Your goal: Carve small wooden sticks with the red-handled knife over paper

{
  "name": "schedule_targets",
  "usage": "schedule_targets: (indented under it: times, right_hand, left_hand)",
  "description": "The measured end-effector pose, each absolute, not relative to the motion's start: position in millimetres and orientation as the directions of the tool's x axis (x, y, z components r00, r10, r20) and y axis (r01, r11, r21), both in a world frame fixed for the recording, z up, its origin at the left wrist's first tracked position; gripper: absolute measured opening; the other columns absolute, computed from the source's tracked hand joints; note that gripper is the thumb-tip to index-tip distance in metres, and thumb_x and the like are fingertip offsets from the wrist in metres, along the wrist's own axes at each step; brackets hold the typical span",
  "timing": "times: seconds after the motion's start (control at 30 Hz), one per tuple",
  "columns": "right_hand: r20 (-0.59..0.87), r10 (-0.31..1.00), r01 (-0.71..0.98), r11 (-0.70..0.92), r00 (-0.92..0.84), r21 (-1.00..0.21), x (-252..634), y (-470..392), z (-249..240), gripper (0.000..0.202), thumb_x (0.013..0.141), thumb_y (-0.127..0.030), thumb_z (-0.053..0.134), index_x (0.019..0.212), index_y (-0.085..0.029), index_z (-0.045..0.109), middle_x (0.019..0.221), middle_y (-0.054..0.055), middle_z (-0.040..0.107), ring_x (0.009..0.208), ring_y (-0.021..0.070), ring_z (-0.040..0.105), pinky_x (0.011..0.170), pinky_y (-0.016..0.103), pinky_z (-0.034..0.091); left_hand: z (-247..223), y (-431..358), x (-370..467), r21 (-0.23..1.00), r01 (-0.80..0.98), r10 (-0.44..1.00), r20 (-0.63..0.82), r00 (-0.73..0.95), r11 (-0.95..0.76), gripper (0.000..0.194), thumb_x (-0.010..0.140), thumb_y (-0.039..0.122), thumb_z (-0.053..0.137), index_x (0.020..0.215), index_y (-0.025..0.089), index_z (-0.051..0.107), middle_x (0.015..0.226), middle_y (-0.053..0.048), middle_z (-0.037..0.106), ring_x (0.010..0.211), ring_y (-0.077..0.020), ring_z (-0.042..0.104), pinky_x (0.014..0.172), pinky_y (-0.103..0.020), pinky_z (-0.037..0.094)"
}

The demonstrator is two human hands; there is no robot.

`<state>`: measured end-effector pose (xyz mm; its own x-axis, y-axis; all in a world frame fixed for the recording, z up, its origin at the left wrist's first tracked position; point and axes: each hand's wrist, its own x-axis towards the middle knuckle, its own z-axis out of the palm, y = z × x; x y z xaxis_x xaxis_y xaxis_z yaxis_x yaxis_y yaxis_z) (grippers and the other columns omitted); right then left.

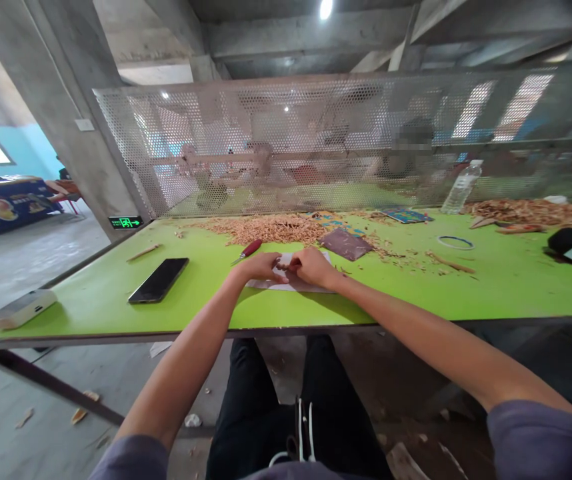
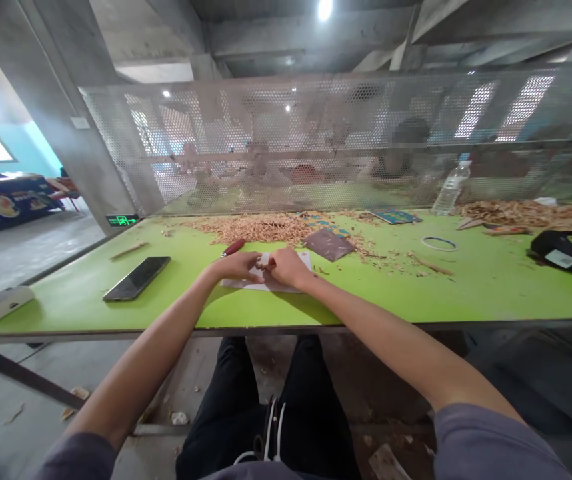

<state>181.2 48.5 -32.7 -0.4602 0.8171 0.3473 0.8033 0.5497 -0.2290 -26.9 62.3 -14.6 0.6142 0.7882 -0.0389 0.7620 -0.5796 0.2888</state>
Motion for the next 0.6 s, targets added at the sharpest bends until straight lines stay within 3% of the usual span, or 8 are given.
schedule_targets:
  times: [0.17, 0.47, 0.6]
  right_hand:
    - [0.346, 0.816, 0.836, 0.532, -0.463, -0.135, 180.3, 43.9, -29.9, 0.017, 0.081, -0.016, 0.064, 0.076, -0.014, 0.081, 0.076, 0.011, 0.077, 0.069, 0.0202, 0.065, 0.064, 0.028, 0.035]
    - [0.365, 0.813, 0.816, 0.543, -0.453, -0.198, 178.5, 44.3, -31.3, 0.020, 0.080, -0.016, 0.063, 0.080, -0.015, 0.082, 0.076, 0.010, 0.077, 0.067, 0.0194, 0.063, 0.062, 0.028, 0.033]
    - [0.356, 0.829, 0.833, 0.517, -0.431, -0.197, 180.3, 48.3, -32.1, 0.020, 0.080, -0.016, 0.062, 0.071, -0.013, 0.079, 0.068, 0.008, 0.073, 0.060, 0.0171, 0.059, 0.060, 0.028, 0.031]
  left_hand:
    - [-14.0, 63.5, -27.6, 0.261, 0.776, 0.799, -0.032, 0.601, -0.574, 0.069, 0.073, 0.068, 0.072, 0.120, 0.018, 0.060, 0.114, -0.010, 0.071, 0.101, -0.0298, 0.064, 0.078, -0.032, 0.045]
    - [-16.7, 67.2, -28.2, 0.229, 0.772, 0.790, -0.019, 0.612, -0.593, 0.065, 0.073, 0.068, 0.071, 0.113, 0.019, 0.061, 0.110, -0.009, 0.071, 0.097, -0.0292, 0.064, 0.075, -0.032, 0.043]
    - [-17.4, 67.6, -28.5, 0.264, 0.770, 0.794, -0.025, 0.607, -0.580, 0.070, 0.072, 0.068, 0.072, 0.122, 0.019, 0.060, 0.119, -0.010, 0.070, 0.103, -0.0296, 0.064, 0.080, -0.031, 0.044]
